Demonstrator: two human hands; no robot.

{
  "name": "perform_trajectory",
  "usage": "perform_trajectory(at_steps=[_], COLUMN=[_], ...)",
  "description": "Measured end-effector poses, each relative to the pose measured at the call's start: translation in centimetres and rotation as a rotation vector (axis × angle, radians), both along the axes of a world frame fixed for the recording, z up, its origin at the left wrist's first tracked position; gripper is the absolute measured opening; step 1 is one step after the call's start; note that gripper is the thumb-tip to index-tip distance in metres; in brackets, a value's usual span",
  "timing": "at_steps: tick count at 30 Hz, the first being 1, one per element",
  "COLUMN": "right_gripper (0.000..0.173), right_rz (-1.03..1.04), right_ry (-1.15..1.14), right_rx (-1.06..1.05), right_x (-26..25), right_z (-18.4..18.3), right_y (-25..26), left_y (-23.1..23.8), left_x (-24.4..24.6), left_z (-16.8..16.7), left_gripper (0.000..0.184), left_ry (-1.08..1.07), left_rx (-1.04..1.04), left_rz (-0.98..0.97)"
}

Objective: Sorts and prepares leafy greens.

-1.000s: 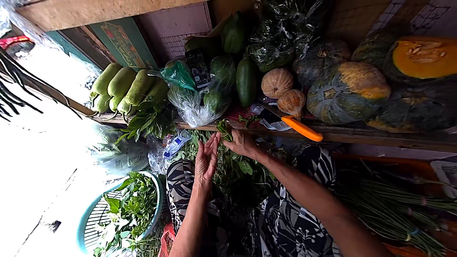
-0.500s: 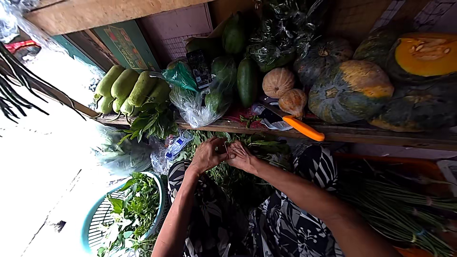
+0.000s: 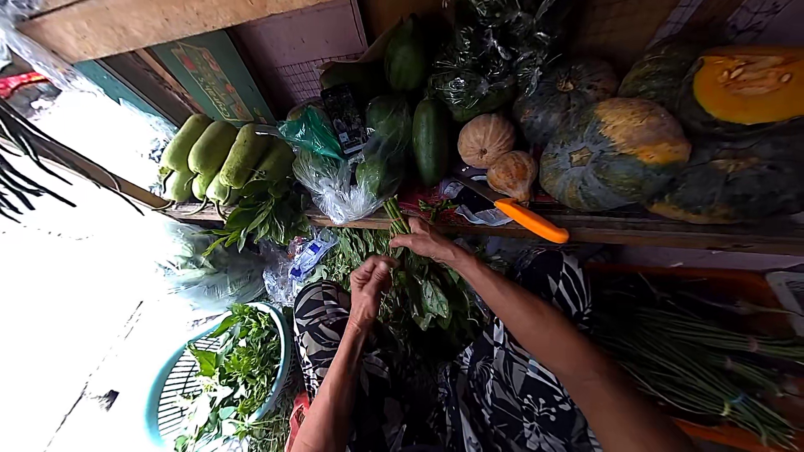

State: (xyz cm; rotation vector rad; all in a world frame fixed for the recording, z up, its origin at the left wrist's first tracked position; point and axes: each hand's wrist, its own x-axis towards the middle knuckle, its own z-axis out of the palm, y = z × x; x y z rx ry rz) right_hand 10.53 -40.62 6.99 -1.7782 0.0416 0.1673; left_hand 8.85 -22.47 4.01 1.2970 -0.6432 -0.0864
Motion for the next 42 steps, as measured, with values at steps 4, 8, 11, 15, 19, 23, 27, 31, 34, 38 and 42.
perform_trajectory(at_steps=[4,8,11,15,19,23,27,31,34,38,42], right_gripper=[0.038,0.041,0.034,0.030,0.033,0.034,0.038,0.033,0.035,0.044,0.041], right_rz=[-0.015,0.039,0.097,0.328,0.222,0.200,0.109,-0.020,-0.077,-0.029,0.021], right_ry=[-0.113,-0.208,-0.364,-0.247,-0.359,-0.177,0.061,0.038,-0.017,-0.066,-0.161], right_rx=[-0.096,-0.553,-0.725,-0.904,-0.888,-0.679,-0.461,0.002,0.003,-0.398,-0.619], right_x=[-0.8,-1.9,-1.8,-2.4,-3.5,-2.6,-0.2,0.1,-0.1,-0.8,-1.8], right_z=[0.4,1.6,0.0,0.6,-0.9,-1.3,0.3,-1.4,-1.9,0.1,0.4], right_y=[1.4,1.5,1.2,2.6,3.8,1.8,0.0,0.6,1.2,2.2,2.5], left_y=[-1.8,-0.1,1.6,2.6,0.6,-1.2,-0.2,-1.4,-2.2,-2.1,-1.2], left_x=[0.6,2.0,3.5,4.9,3.5,0.9,1.2,1.5,1.8,1.9,2.4], left_z=[2.2,2.3,2.9,4.8,5.2,2.4,0.6,-0.8,0.6,0.9,1.5], left_gripper=[0.043,0.034,0.091,0.082,0.024,0.018,0.050,0.042,0.036,0.039,0.035], left_ry=[0.746,0.589,0.351,0.031,-0.455,-0.849,-0.659,0.031,0.699,0.895,0.611], left_rx=[-0.603,-0.467,-0.063,0.632,0.979,0.705,0.461,-0.125,-0.698,-0.746,-0.340], left_rz=[0.102,-0.008,0.002,0.002,0.168,0.266,0.088,0.048,-0.002,0.086,0.179])
